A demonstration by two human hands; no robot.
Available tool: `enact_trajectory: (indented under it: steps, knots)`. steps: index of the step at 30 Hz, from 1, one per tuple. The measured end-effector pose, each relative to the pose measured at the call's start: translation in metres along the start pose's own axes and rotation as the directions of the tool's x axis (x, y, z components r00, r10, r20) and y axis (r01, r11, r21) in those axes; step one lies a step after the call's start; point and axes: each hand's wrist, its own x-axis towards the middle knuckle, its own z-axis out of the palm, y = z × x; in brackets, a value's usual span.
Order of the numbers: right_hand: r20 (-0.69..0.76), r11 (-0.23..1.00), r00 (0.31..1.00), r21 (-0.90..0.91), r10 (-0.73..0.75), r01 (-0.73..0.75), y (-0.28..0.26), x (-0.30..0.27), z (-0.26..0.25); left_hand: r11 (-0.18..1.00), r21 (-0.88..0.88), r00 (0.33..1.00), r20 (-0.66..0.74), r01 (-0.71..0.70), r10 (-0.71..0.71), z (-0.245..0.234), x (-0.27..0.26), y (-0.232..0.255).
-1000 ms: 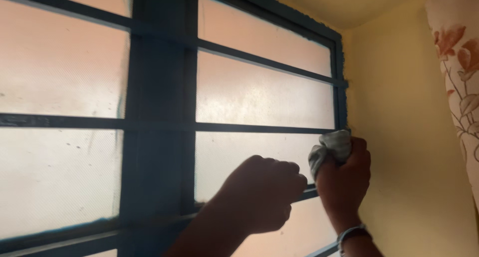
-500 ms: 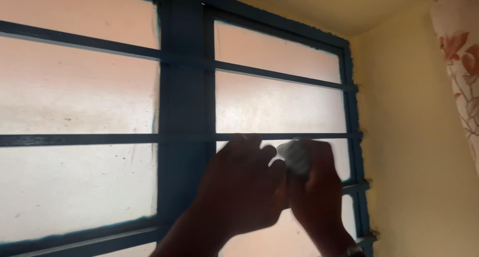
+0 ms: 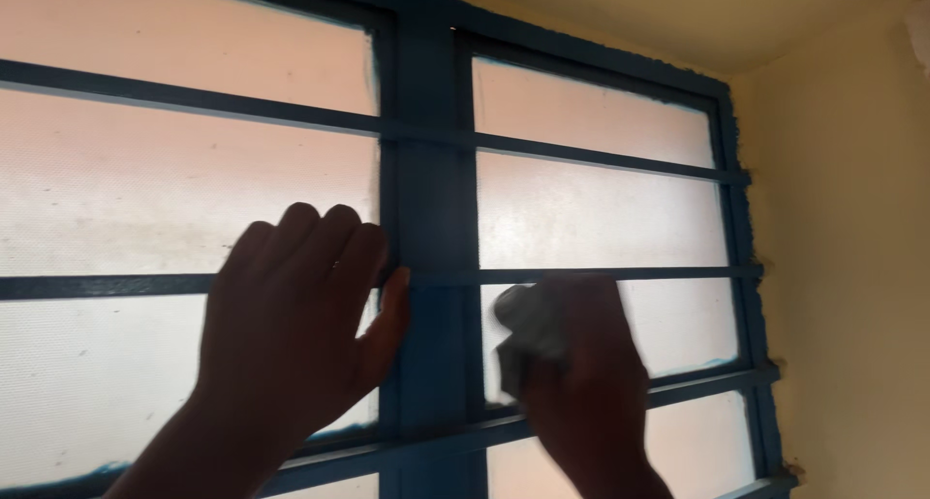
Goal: The person wipes the blue metal horizontal and vertical bars of a window frame using a small grey cloth held in the right hand.
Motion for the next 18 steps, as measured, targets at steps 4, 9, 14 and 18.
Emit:
enact_trajectory:
  steps: [4,9,14,18]
  knots:
    - [-0.146,0.962,0.951,0.013,0.271,-0.272,-0.016,0.006,0.007,0.999,-0.036,1.000,0.021,0.000,0.000,-0.003,-0.003,-0.002]
    - [-0.030,0.952,0.978,0.238,0.207,-0.194,-0.063,-0.001,0.017,0.995,-0.086,0.998,-0.024,-0.055,0.053,-0.006,-0.008,-0.008]
    - [0.088,0.963,0.996,0.262,0.031,-0.054,-0.100,-0.009,0.015,0.993,-0.118,0.997,0.068,-0.011,0.019,-0.006,-0.013,-0.016]
    - [-0.067,0.983,0.985,0.109,0.159,-0.151,-0.091,0.005,0.022,0.989,-0.099,0.994,0.005,-0.105,0.106,-0.020,-0.021,-0.033]
